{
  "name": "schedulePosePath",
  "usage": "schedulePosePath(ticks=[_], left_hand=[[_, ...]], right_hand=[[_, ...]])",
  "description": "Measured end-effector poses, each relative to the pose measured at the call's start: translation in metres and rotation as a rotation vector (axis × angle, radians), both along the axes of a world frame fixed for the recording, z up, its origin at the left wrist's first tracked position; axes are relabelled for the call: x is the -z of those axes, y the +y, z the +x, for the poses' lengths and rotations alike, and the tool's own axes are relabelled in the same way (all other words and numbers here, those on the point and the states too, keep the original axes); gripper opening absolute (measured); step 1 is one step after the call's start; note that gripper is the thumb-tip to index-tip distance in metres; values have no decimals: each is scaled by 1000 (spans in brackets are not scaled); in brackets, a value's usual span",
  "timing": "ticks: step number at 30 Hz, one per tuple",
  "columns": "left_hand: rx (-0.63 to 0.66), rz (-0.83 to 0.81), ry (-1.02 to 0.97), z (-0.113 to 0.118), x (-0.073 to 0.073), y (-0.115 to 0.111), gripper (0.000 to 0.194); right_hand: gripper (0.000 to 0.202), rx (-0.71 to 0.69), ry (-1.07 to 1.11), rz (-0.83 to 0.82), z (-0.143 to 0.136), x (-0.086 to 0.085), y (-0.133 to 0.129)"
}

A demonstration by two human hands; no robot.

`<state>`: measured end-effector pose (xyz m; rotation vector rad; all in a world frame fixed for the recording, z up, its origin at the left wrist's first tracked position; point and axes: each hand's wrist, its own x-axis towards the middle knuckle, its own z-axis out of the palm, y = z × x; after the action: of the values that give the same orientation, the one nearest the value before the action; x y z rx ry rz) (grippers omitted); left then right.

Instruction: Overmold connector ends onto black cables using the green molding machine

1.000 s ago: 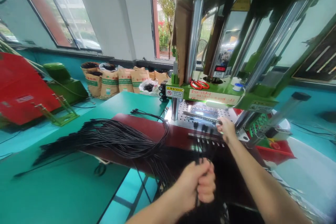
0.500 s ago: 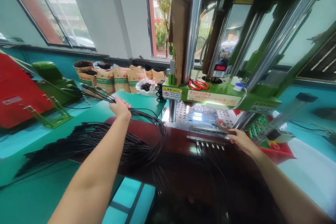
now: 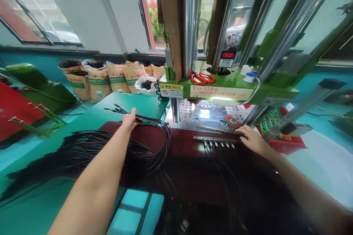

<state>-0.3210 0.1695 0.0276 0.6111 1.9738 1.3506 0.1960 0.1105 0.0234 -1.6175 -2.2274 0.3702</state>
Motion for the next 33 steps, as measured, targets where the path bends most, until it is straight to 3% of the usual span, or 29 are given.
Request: schedulePosePath(ticks=[3, 6, 8, 10, 11, 13, 15, 16, 18, 21, 24, 29, 33], left_hand=[[69, -124, -21, -10, -9, -1, 21], [122, -191, 29, -6, -23, -4, 20], [171, -178, 61, 13, -34, -12, 19], [308, -115, 69, 46, -46, -29, 18], [402, -82, 63, 67, -50, -42, 18], [887, 33, 58, 113, -54, -79, 19], [1306, -23, 27, 157, -50, -120, 25], [1456, -71, 35, 175, -44, -139, 27], [1602, -85, 128, 202, -30, -169, 29], [1660, -134, 97, 224, -8, -187, 29], [1574, -185, -145, 238, 4, -185, 32], [1254, -214, -820, 270, 2, -174, 41], [1255, -153, -984, 296, -5, -159, 34]], right_hand=[[34, -181, -186, -38, -10, -13, -19], [44, -209, -381, -8, -22, -15, -29], [46, -204, -475, -1, -29, -13, -29], [42, -203, -525, -11, -35, -14, -25], [40, -203, -535, -23, -37, -16, -23], [39, -206, -549, -65, -40, -26, -17], [38, -201, -554, -123, -42, -40, -12], [36, -192, -550, -156, -43, -47, -11], [31, -162, -538, -214, -46, -62, -9], [24, -85, -511, -241, -50, -76, -10], [24, 11, -466, -197, -50, -83, -10], [26, 105, -360, -126, -43, -90, 11], [21, 131, -294, -135, -41, -89, 45]])
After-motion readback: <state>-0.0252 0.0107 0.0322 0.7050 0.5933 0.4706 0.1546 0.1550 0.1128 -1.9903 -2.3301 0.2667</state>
